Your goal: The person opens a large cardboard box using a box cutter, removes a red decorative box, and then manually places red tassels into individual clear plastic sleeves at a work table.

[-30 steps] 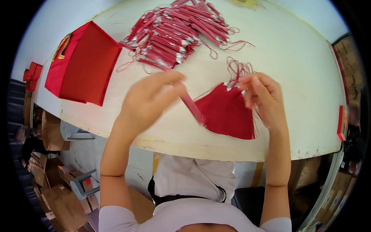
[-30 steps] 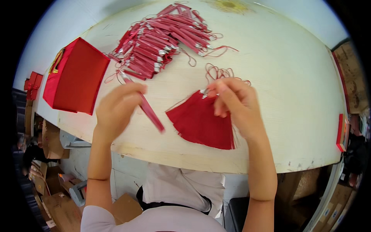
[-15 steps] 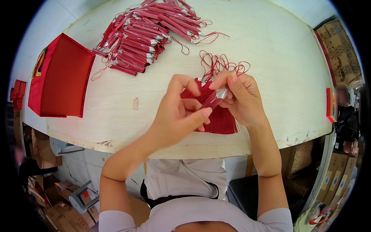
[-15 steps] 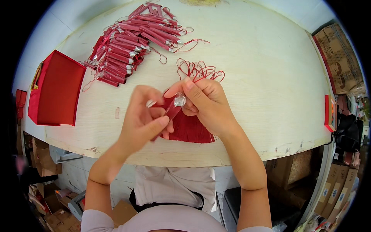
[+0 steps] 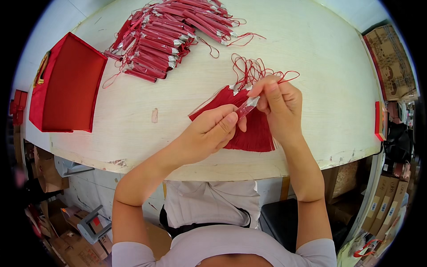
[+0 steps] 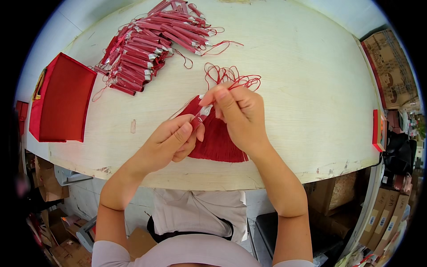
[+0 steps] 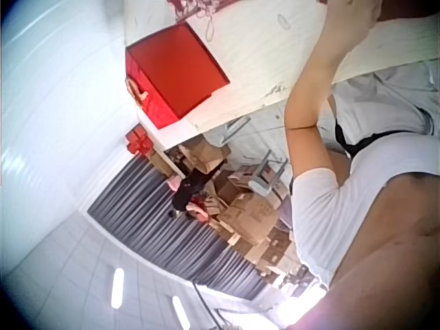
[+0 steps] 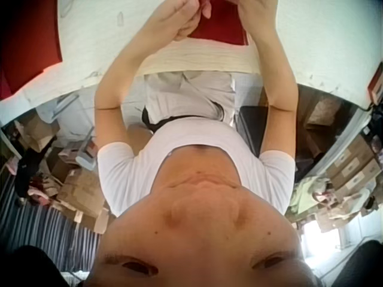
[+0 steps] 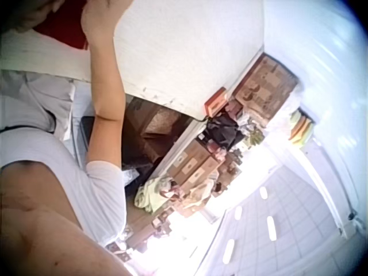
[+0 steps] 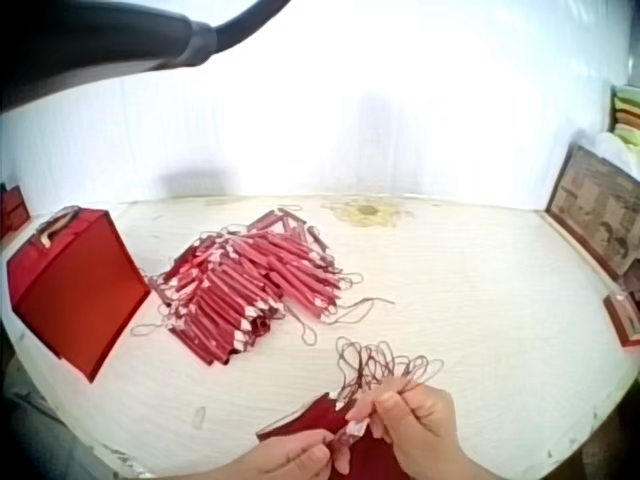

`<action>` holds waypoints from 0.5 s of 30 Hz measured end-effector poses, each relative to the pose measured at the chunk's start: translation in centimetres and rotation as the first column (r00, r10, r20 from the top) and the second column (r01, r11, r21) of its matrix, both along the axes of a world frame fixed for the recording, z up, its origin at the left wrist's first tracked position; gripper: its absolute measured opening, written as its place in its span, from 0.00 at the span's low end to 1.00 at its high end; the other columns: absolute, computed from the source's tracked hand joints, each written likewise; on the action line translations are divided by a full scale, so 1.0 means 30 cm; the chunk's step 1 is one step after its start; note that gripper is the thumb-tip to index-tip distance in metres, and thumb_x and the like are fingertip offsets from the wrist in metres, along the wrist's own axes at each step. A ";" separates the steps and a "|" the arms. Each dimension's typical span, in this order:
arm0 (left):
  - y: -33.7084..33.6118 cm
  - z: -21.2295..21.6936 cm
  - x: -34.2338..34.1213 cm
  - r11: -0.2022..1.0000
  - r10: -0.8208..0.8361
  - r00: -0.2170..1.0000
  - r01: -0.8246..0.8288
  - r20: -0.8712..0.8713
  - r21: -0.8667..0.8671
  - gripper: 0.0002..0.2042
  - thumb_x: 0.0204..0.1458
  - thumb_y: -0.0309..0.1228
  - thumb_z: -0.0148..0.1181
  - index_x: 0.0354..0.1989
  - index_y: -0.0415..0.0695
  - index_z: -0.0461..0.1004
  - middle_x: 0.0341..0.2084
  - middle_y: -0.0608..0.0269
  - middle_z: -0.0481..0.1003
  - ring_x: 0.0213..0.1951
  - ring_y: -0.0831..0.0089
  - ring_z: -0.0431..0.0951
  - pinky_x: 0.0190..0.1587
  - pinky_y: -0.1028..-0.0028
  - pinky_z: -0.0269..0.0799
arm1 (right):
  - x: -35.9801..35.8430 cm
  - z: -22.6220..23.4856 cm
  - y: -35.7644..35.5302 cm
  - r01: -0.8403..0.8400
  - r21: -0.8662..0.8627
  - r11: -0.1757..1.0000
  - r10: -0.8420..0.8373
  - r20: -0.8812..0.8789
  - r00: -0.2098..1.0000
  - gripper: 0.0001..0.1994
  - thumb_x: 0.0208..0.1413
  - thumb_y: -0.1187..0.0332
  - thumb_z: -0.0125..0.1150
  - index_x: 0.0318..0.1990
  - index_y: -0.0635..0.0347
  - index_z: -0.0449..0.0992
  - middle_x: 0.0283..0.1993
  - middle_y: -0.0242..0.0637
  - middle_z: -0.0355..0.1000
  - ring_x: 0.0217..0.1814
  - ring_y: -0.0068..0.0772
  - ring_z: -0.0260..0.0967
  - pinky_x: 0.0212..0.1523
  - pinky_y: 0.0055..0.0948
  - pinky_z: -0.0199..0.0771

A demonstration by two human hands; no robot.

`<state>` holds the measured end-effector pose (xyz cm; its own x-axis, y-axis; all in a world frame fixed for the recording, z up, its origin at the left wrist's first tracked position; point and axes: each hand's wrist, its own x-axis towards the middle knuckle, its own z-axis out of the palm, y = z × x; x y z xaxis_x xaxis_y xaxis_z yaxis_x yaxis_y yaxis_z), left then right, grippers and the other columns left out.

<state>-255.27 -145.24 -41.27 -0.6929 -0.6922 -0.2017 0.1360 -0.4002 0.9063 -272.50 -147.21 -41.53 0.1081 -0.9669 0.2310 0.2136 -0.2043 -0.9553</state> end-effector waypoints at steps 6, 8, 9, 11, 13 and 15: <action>0.021 -0.012 0.005 0.973 0.070 0.971 -0.016 0.227 -0.231 0.14 0.58 0.38 0.36 0.30 0.41 0.64 0.12 0.74 0.57 0.14 0.86 0.53 0.17 0.84 0.48 | -0.058 0.014 -0.043 0.180 0.022 0.984 -0.180 0.210 0.961 0.18 0.60 0.60 0.41 0.24 0.62 0.70 0.20 0.27 0.62 0.18 0.15 0.51 0.18 0.16 0.50; 0.036 -0.031 0.041 0.873 0.110 0.951 0.048 0.291 -0.486 0.13 0.57 0.36 0.38 0.30 0.40 0.65 0.14 0.70 0.61 0.15 0.81 0.58 0.18 0.81 0.53 | -0.086 0.024 -0.066 0.082 -0.054 0.995 -0.050 0.442 0.896 0.19 0.60 0.60 0.39 0.23 0.61 0.68 0.20 0.27 0.60 0.17 0.17 0.51 0.18 0.16 0.50; 0.045 -0.036 0.067 0.797 0.136 0.939 0.086 0.317 -0.598 0.13 0.57 0.35 0.38 0.29 0.40 0.65 0.15 0.69 0.63 0.16 0.79 0.60 0.19 0.80 0.56 | -0.095 0.034 -0.071 0.041 -0.101 0.994 0.021 0.545 0.838 0.19 0.61 0.59 0.37 0.23 0.60 0.67 0.20 0.27 0.59 0.17 0.18 0.51 0.18 0.16 0.50; 0.053 0.029 0.144 0.823 -0.078 0.870 0.332 0.486 -0.461 0.08 0.55 0.31 0.41 0.31 0.41 0.66 0.18 0.63 0.66 0.21 0.70 0.65 0.26 0.74 0.61 | -0.119 0.070 -0.054 -0.151 -0.075 0.986 0.161 0.697 0.699 0.18 0.62 0.61 0.33 0.22 0.58 0.60 0.20 0.28 0.52 0.15 0.20 0.47 0.17 0.18 0.49; 0.071 0.078 0.238 0.785 -0.308 0.765 0.540 0.566 -0.303 0.06 0.53 0.30 0.44 0.34 0.43 0.67 0.21 0.61 0.68 0.24 0.66 0.68 0.30 0.72 0.64 | -0.170 0.076 -0.049 -0.394 -0.170 0.903 0.379 0.744 0.549 0.18 0.62 0.61 0.32 0.21 0.58 0.57 0.19 0.28 0.49 0.14 0.20 0.45 0.15 0.19 0.48; 0.105 0.082 0.313 0.745 -0.491 0.690 0.649 0.532 -0.156 0.08 0.52 0.31 0.47 0.38 0.44 0.68 0.24 0.61 0.70 0.25 0.67 0.70 0.31 0.72 0.65 | -0.152 0.087 -0.020 -0.448 -0.089 0.890 0.369 0.719 0.589 0.17 0.61 0.64 0.35 0.19 0.57 0.56 0.18 0.27 0.49 0.12 0.18 0.44 0.11 0.20 0.44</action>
<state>-245.89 -142.10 -38.79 -0.8631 -0.2667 -0.4289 -0.4558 0.0457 0.8889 -277.06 -147.82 -38.91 0.3415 -0.8825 0.3233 0.8598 0.1544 -0.4867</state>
